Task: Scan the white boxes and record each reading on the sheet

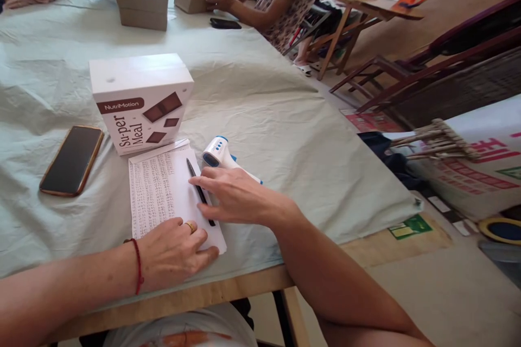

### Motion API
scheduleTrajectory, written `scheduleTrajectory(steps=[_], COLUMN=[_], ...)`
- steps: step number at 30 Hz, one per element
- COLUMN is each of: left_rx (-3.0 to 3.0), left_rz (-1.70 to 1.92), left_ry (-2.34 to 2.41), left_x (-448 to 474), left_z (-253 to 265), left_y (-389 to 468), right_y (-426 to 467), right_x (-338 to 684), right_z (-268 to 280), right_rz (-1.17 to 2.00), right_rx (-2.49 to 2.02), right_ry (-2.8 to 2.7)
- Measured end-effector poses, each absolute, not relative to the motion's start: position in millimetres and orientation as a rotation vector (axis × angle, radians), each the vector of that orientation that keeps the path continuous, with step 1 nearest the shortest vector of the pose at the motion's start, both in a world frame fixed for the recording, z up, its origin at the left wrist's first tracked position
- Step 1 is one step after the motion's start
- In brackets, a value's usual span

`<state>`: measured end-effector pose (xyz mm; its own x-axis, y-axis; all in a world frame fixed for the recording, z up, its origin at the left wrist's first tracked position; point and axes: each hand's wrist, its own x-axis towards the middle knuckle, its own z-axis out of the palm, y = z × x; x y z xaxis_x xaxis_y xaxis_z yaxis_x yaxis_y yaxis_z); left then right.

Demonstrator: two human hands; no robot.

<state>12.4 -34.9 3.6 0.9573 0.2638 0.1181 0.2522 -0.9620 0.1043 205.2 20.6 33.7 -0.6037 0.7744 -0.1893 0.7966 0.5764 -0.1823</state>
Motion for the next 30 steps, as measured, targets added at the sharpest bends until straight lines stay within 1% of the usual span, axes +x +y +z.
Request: scheduleTrajectory(steps=[1, 3, 4, 6, 8, 10, 12, 14, 16, 23, 26, 30], left_rx=[2.984, 2.835, 2.715, 2.398, 2.095, 1.752, 1.503, 1.408, 1.384, 1.444, 1.371, 1.305], left_rz=[0.29, 0.621, 0.869, 1.515, 2.022, 2.035, 1.929, 1.648, 1.546, 1.817, 1.714, 1.515], left_ry=[0.38, 0.399, 0.444, 0.68, 0.925, 1.349, 1.471, 1.319, 1.226, 1.152, 1.031, 1.085], left_x=[11.5, 7.0, 3.0, -8.8, -23.6, -37.6, -47.3, -52.1, -54.1, -51.2, -41.2, -30.1], left_z=[5.4, 12.5, 17.0, 24.5, 25.4, 18.1, 5.6, -6.3, -12.7, 3.6, 4.6, -3.1], left_y=[-32.4, -19.8, -9.3, 19.0, 50.9, 78.8, 98.1, 108.8, 113.4, 98.2, 85.0, 75.2], right_y=[19.2, 17.2, 16.3, 14.1, 11.7, 9.6, 8.1, 7.3, 6.9, 7.0, 7.4, 6.9], right_x=[204.9, 203.2, 201.6, 197.4, 192.9, 189.6, 188.2, 188.3, 188.8, 187.5, 186.6, 186.9], right_z=[36.2, 38.9, 39.5, 40.5, 41.9, 43.5, 44.4, 44.1, 43.4, 45.2, 45.9, 43.8], right_rz=[-0.453, -0.547, -0.562, -0.542, -0.49, -0.443, -0.428, -0.428, -0.432, -0.481, -0.483, -0.476], right_rx=[1.34, 1.308, 1.296, 1.291, 1.296, 1.3, 1.298, 1.303, 1.312, 1.324, 1.327, 1.332], right_ry=[2.668, 2.595, 2.572, 2.547, 2.541, 2.539, 2.554, 2.57, 2.569, 2.5, 2.469, 2.494])
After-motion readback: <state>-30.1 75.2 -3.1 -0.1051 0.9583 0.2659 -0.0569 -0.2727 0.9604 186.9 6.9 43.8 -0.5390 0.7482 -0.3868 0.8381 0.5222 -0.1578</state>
